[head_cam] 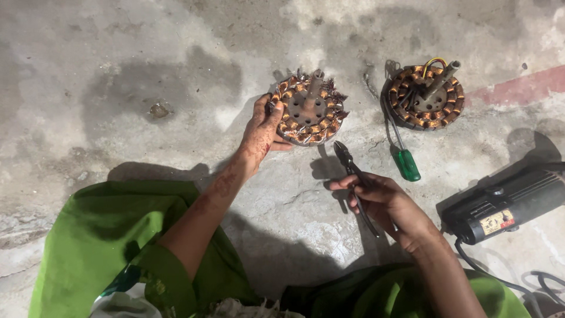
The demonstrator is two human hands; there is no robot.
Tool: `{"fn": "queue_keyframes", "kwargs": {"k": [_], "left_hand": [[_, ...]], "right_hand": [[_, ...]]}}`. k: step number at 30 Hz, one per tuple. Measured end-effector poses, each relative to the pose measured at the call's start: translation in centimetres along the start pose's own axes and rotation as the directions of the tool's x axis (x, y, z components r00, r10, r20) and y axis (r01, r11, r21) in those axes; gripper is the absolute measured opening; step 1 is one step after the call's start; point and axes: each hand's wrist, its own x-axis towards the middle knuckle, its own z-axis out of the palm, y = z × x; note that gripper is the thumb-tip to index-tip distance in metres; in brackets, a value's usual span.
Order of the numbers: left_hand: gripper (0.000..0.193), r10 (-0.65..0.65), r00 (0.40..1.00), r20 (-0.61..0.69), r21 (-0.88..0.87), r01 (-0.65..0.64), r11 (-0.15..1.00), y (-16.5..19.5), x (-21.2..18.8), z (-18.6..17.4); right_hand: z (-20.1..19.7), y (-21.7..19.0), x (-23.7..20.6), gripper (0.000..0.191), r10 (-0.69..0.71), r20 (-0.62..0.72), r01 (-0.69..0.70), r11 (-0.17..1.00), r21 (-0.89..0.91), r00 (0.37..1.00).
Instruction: The person sits on the floor and uses pliers to pull and remove copper windings from a motor stator. They then use an angle grinder to cut or smooth the stator surface. The person repeats this process on multiple stators.
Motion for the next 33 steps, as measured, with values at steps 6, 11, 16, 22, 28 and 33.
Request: {"fn": "queue_keyframes", "kwargs": {"k": [6, 11, 16, 22, 28, 33], "left_hand": [[0.074, 0.136, 0.990, 0.033, -0.061, -0.134, 0.989, -0.5, -0.1, 0.4], [0.074, 0.157, 0.987, 0.027, -0.016, -0.156, 0.988, -1.1, 0.5, 0.0], [0.074, 0.191, 0.982, -0.005, 0.128, -0.189, 0.974, -1.4, 0.9, 0.1], [0.075, 0.327, 0.944, 0.040, 0.132, -0.329, 0.935, -2.0, 1.5, -0.3], [0.076, 0.254, 0.967, -0.012, 0.124, -0.251, 0.960, -2.0, 1.8, -0.2], [0.075, 0.219, 0.975, -0.027, 0.108, -0.215, 0.971, -2.0, 1.8, -0.2]], "right_hand": [[0.6, -0.2, -0.1, 0.038, 0.116, -0.077, -0.121, 0.990, -0.065, 0.990], [1.4, -0.5, -0.1, 0.043, 0.152, -0.072, -0.159, 0.981, -0.109, 0.986], [1.4, -0.7, -0.1, 0.044, 0.183, -0.080, -0.193, 0.970, -0.150, 0.980], [0.6, -0.9, -0.3, 0.049, 0.140, -0.086, -0.154, 0.973, -0.174, 0.986], [0.5, -0.5, 0.1, 0.053, 0.151, -0.023, -0.152, 0.959, -0.237, 0.988], [0.6, -0.8, 0.1, 0.054, 0.155, 0.003, -0.149, 0.956, -0.254, 0.988]]}}
